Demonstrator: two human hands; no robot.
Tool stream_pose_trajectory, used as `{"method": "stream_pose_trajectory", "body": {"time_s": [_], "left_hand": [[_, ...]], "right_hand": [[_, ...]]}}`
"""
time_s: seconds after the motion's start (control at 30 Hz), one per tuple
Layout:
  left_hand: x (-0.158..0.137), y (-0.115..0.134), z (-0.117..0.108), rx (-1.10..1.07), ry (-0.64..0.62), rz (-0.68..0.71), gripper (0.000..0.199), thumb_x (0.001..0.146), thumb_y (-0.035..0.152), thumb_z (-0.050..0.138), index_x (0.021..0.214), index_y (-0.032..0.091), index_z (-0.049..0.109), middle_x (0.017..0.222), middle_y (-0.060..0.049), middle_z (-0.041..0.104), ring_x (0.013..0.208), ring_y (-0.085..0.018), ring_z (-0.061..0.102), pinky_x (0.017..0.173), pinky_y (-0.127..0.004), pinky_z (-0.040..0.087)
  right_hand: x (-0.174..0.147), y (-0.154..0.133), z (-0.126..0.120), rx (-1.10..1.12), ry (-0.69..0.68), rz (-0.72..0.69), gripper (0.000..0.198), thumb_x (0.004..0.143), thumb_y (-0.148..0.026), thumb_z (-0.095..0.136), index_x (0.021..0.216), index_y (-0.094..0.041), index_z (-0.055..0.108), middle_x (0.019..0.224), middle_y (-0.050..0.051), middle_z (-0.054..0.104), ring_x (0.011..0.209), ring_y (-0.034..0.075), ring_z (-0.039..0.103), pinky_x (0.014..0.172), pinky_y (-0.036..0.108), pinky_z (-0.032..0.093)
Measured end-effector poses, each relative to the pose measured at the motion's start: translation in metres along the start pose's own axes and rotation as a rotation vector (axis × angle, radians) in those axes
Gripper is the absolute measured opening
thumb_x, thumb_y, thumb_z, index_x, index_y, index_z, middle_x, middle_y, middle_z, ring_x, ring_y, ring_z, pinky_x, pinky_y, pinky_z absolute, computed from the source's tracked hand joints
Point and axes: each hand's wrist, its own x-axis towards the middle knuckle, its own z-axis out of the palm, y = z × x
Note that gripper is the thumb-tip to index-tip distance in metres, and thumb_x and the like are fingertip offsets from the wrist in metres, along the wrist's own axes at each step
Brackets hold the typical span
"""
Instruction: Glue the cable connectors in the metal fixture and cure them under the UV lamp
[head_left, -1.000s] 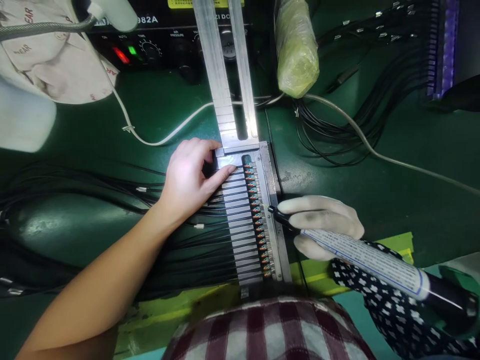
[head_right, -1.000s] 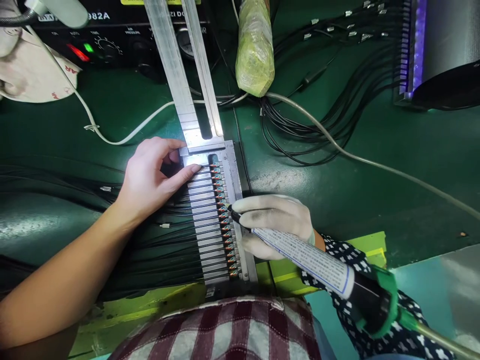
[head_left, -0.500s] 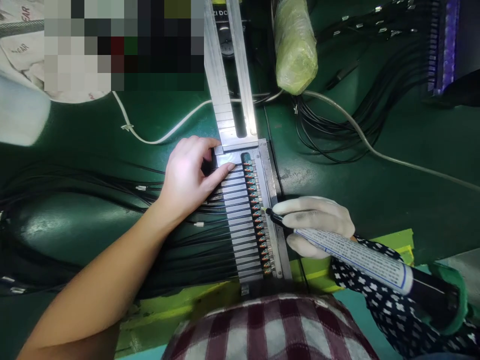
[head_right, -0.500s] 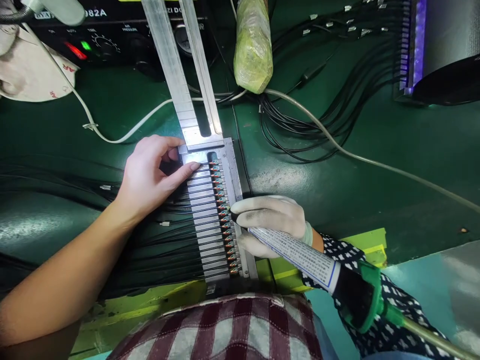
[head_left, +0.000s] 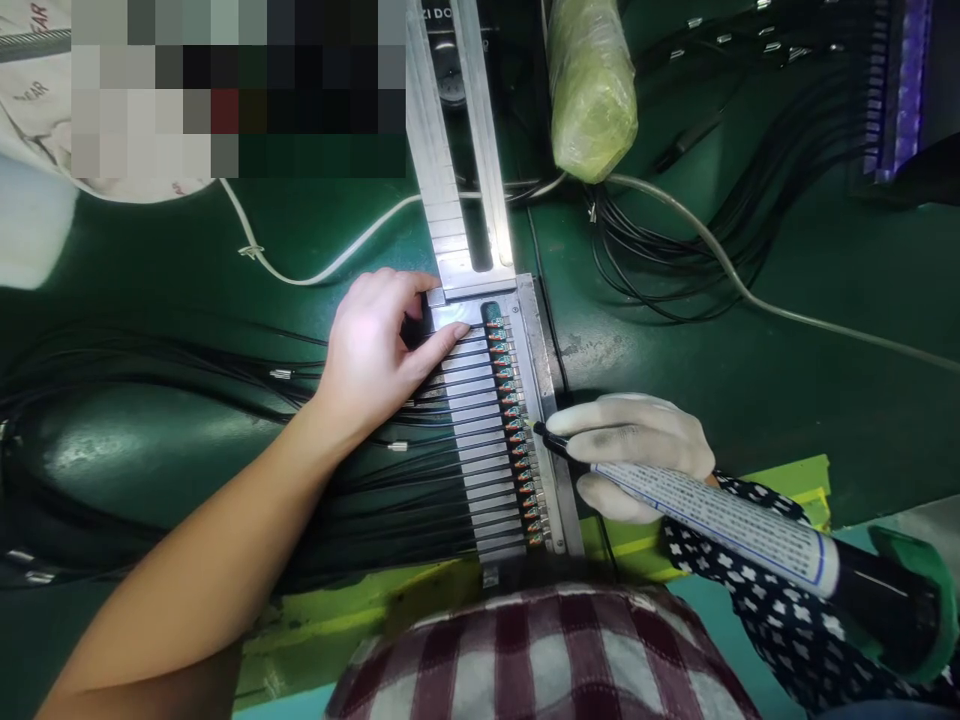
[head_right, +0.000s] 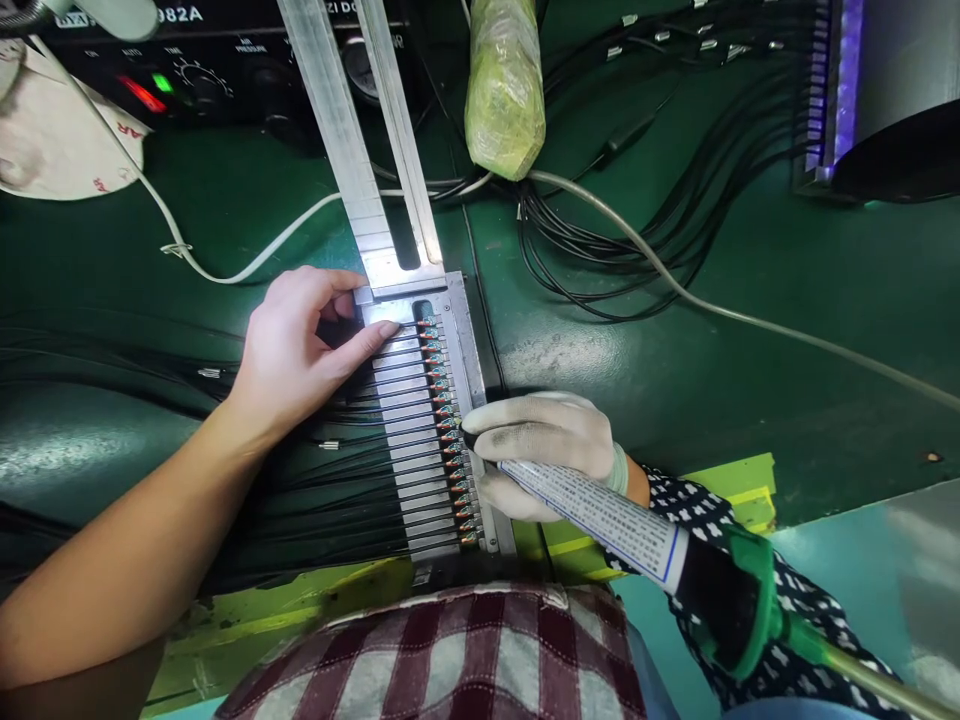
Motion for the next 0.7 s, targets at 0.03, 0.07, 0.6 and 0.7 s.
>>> {"method": "stream_pose_trajectory", "body": {"time_s": [0.03,0.07,0.6,0.7], "left_hand": [[-0.0001,0.0,0.0,-0.004,-0.001,0.0,0.034,0.088,0.053,0.057,0.104,0.024,0.057,0.083,-0.004,0.056,0.082,-0.023,0.053,0.078,-0.039,0.044],[-0.0002,0.0,-0.0001,-0.008,-0.001,0.001,0.034,0.088,0.053,0.057,0.104,0.023,0.058,0.083,-0.004,0.055,0.083,-0.023,0.053,0.078,-0.039,0.044],[-0.0003,-0.0039,0.0032,-0.053,0.039,0.031,0.029,0.086,0.05,0.061,0.101,0.026,0.059,0.08,-0.003,0.053,0.08,-0.024,0.051,0.074,-0.042,0.042],[-0.0003,-0.0045,0.0035,-0.061,0.038,0.032,0.026,0.086,0.049,0.062,0.101,0.028,0.058,0.08,-0.003,0.053,0.079,-0.025,0.051,0.073,-0.042,0.041]], "right_hand": [[-0.0003,0.0001,0.0,-0.001,-0.002,0.002,0.014,0.075,-0.017,0.071,0.089,-0.019,0.069,0.092,0.006,0.076,0.073,0.016,0.074,0.063,0.025,0.065],[-0.0003,0.0002,-0.0001,-0.001,-0.005,0.004,0.014,0.075,-0.017,0.071,0.089,-0.019,0.069,0.093,0.006,0.076,0.074,0.016,0.074,0.064,0.026,0.065],[0.0057,0.0049,0.002,0.042,0.02,-0.007,0.015,0.076,-0.013,0.07,0.091,-0.016,0.069,0.093,0.01,0.076,0.079,0.018,0.075,0.066,0.025,0.065],[0.0045,0.0014,0.0006,0.037,0.034,-0.014,0.016,0.077,-0.014,0.07,0.092,-0.017,0.069,0.096,0.009,0.076,0.079,0.018,0.075,0.066,0.026,0.065]]}}
